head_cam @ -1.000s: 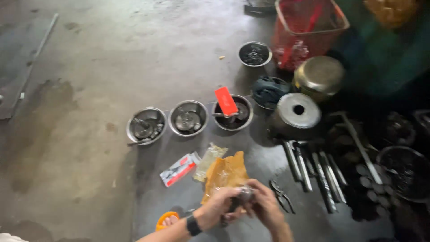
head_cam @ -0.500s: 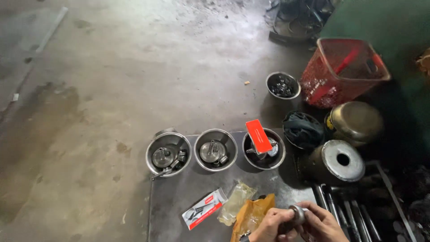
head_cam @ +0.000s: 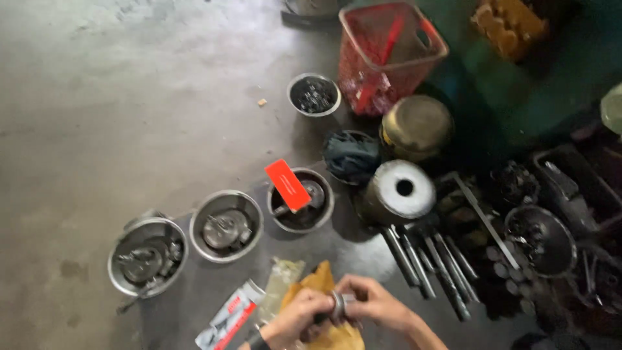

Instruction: Unpacking and inspecting motorcycle engine components including a piston and connecting rod on a workbench.

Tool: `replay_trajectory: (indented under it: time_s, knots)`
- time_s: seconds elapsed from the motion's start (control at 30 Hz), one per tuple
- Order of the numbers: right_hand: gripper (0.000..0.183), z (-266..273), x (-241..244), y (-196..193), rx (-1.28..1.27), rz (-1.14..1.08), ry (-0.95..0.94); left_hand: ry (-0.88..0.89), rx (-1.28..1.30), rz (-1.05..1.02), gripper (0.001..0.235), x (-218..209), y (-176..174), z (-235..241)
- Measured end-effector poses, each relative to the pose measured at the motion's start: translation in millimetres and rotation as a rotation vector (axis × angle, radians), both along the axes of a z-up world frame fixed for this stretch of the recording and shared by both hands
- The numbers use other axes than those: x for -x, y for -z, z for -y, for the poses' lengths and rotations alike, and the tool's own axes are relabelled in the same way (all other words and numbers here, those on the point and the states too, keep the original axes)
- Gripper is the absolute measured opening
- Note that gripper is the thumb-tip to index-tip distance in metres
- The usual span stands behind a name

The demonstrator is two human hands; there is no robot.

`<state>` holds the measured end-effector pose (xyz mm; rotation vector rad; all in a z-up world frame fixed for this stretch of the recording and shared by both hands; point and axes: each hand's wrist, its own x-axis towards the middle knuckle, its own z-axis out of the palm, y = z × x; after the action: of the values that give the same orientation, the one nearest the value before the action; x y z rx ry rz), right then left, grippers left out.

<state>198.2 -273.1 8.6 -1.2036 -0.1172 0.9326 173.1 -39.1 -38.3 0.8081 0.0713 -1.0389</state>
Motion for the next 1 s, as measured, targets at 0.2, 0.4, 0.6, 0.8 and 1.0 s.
replay_trajectory:
  time_s: [0.2, 0.4, 0.6, 0.8, 1.0]
  knots:
    - [0.035, 71.8, -18.2, 43.9, -0.182, -0.072, 0.102, -0.266, -0.206, 0.099, 0.039, -11.8, -20.7, 43.5]
    - [0.025, 141.2, -84.3, 16.8, 0.641, 0.742, 0.743, -0.258, -0.654, 0.263, 0.032, -49.0, -153.1, 69.1]
    - [0.031, 165.6, -144.3, 36.7, 1.055, 0.903, 0.847, -0.330, -0.471, 0.034, 0.036, -41.8, -127.1, 116.1]
    - [0.039, 121.4, -86.6, -16.1, 0.920, 0.745, 1.006, -0.463, -0.087, 0.056, 0.051, -40.7, -103.0, 127.6]
    - [0.032, 21.0, -11.1, -46.0, 0.552, 0.816, 0.559, -0.580, -0.069, 0.040, 0.050, -41.8, -92.0, 102.5]
